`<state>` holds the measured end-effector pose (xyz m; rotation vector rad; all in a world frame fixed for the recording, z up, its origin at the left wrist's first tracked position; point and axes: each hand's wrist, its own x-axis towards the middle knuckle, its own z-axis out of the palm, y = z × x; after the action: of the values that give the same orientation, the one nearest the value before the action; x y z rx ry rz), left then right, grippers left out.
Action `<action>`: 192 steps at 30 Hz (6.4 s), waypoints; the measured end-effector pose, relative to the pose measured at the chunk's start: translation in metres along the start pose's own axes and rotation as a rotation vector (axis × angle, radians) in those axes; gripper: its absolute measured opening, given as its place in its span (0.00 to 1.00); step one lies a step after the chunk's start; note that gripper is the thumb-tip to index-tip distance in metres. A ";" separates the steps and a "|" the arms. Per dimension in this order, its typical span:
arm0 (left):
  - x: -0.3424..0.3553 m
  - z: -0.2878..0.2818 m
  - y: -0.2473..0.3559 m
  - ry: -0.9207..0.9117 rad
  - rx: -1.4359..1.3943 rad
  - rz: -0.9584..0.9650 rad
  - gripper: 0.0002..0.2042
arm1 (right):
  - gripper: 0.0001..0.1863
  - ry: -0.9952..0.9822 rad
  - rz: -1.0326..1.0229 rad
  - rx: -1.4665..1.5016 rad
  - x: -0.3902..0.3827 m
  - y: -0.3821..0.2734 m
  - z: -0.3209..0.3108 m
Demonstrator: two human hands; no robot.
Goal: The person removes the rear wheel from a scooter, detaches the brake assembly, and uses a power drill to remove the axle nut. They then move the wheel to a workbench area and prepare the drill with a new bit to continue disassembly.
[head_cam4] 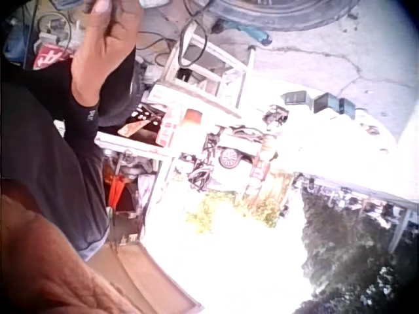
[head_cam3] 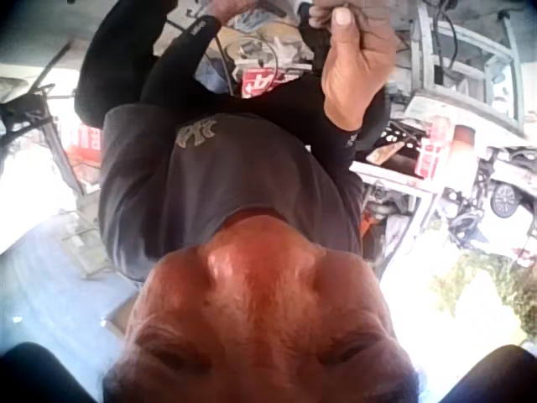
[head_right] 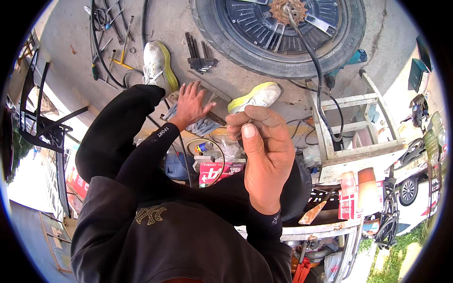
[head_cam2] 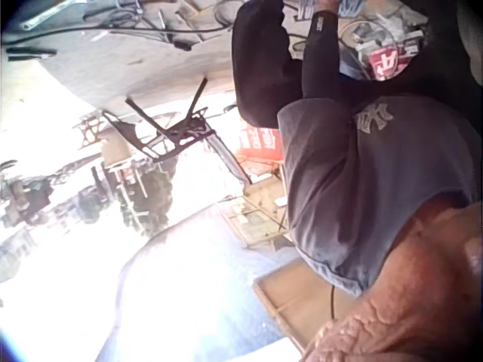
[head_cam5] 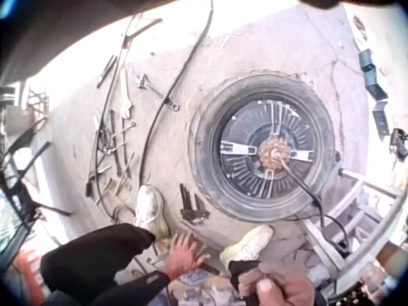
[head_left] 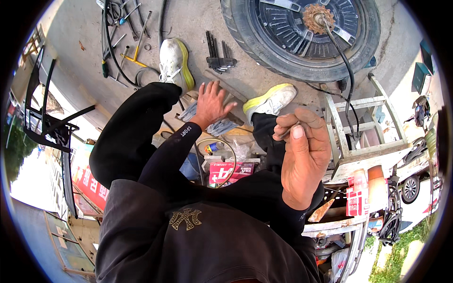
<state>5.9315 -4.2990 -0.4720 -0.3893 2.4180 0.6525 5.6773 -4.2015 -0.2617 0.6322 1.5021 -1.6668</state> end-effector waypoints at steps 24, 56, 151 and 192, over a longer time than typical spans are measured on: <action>0.009 0.097 -0.035 -1.522 0.261 0.343 0.30 | 0.15 0.156 -1.018 0.102 -0.140 0.018 -0.038; -0.159 -0.109 0.158 0.798 -0.673 0.932 0.11 | 0.21 0.020 -0.043 -0.692 0.065 0.224 -0.080; 0.017 -0.351 0.078 0.264 0.439 1.018 0.07 | 0.16 0.465 -0.534 0.820 0.130 0.089 -0.152; 0.014 -0.258 0.180 0.433 -0.028 0.979 0.21 | 0.38 0.481 -0.610 -0.039 -0.087 0.204 0.006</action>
<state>5.7242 -4.2885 -0.2352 0.7906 2.9475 1.0776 5.8929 -4.1860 -0.3103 0.6187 2.2342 -2.0142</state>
